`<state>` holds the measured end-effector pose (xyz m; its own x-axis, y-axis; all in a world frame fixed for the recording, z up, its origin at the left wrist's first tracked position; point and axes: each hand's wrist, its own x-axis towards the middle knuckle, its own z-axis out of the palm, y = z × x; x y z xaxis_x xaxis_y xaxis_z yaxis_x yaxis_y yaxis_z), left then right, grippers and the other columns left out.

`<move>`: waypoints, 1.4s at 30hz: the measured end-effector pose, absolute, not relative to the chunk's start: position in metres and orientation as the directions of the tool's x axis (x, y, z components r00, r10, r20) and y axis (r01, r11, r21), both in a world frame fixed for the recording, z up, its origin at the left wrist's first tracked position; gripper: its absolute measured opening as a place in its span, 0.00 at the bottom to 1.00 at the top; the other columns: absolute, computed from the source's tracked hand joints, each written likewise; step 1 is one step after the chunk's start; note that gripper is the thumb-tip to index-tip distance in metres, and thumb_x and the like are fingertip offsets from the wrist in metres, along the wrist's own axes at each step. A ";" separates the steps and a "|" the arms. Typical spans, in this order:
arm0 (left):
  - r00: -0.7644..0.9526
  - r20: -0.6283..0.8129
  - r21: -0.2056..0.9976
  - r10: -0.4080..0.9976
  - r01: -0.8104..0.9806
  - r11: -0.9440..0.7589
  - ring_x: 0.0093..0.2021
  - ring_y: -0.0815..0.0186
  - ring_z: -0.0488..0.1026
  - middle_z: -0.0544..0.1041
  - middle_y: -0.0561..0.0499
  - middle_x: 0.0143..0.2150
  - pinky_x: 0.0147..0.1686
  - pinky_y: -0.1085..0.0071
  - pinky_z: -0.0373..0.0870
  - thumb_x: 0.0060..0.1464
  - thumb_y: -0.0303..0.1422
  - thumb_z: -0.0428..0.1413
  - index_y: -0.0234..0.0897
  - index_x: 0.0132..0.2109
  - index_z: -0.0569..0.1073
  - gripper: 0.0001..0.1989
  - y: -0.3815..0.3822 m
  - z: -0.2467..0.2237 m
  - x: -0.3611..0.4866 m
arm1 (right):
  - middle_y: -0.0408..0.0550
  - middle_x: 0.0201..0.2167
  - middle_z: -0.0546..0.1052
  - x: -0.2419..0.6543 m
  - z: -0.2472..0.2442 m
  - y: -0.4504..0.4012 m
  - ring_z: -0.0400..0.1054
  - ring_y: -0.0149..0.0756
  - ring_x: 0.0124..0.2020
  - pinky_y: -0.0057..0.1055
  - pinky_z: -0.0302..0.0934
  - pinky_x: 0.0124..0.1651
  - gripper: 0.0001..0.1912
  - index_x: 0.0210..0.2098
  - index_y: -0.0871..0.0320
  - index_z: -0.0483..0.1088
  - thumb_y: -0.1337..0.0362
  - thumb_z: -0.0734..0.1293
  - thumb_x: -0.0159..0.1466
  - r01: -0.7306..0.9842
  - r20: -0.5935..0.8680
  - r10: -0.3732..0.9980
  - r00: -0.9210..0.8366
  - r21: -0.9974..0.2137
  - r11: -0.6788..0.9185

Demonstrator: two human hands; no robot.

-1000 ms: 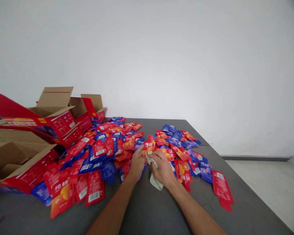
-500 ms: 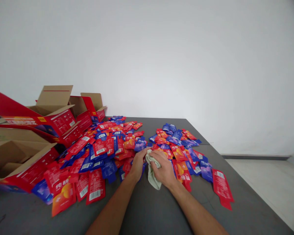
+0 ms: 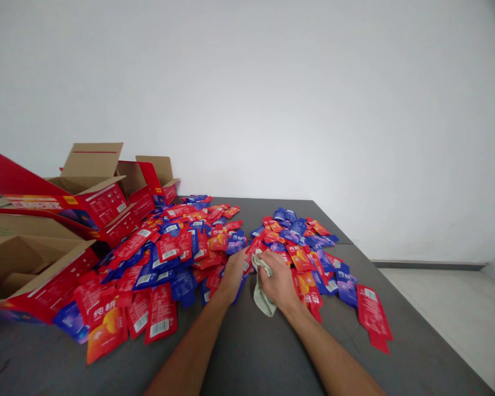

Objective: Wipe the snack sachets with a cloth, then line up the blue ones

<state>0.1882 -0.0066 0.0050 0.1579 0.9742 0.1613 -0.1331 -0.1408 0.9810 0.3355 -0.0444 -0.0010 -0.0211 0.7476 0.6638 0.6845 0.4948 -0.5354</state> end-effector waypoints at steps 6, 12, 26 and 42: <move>-0.089 0.489 0.719 0.868 0.605 -0.343 0.68 0.51 0.57 0.62 0.37 0.67 0.66 0.49 0.50 0.60 0.34 0.47 0.32 0.65 0.64 0.27 0.023 0.002 0.156 | 0.50 0.47 0.77 0.339 -0.005 -0.041 0.70 0.44 0.51 0.44 0.63 0.58 0.18 0.48 0.54 0.75 0.69 0.63 0.61 0.709 0.626 0.779 0.038 -0.566 0.421; 0.019 0.503 0.445 0.864 0.851 -0.278 0.70 0.46 0.50 0.62 0.38 0.68 0.66 0.44 0.45 0.59 0.34 0.50 0.35 0.61 0.69 0.23 0.025 -0.009 0.157 | 0.50 0.46 0.78 0.341 -0.001 -0.042 0.70 0.44 0.49 0.43 0.64 0.56 0.16 0.46 0.55 0.75 0.70 0.63 0.61 0.731 0.601 0.794 0.090 -0.581 0.358; 0.449 0.231 0.267 0.863 0.824 -0.500 0.60 0.50 0.66 0.74 0.39 0.56 0.61 0.53 0.56 0.55 0.40 0.57 0.34 0.56 0.71 0.24 0.001 -0.017 0.193 | 0.49 0.44 0.78 0.342 0.002 -0.041 0.71 0.42 0.46 0.38 0.63 0.54 0.16 0.44 0.55 0.75 0.71 0.61 0.60 0.732 0.562 0.814 0.143 -0.614 0.295; 0.373 0.191 0.227 0.908 0.883 -0.411 0.51 0.48 0.71 0.77 0.39 0.48 0.51 0.55 0.66 0.54 0.37 0.56 0.35 0.48 0.74 0.16 -0.015 -0.003 0.201 | 0.49 0.43 0.78 0.343 0.000 -0.041 0.71 0.42 0.46 0.39 0.64 0.53 0.17 0.45 0.55 0.75 0.71 0.62 0.60 0.715 0.571 0.809 0.137 -0.623 0.318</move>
<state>0.2014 -0.0149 -0.0031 0.3733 0.9079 0.1906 0.8829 -0.4108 0.2274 0.3428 -0.0406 0.0004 0.1371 0.8095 0.5709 0.7146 0.3183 -0.6229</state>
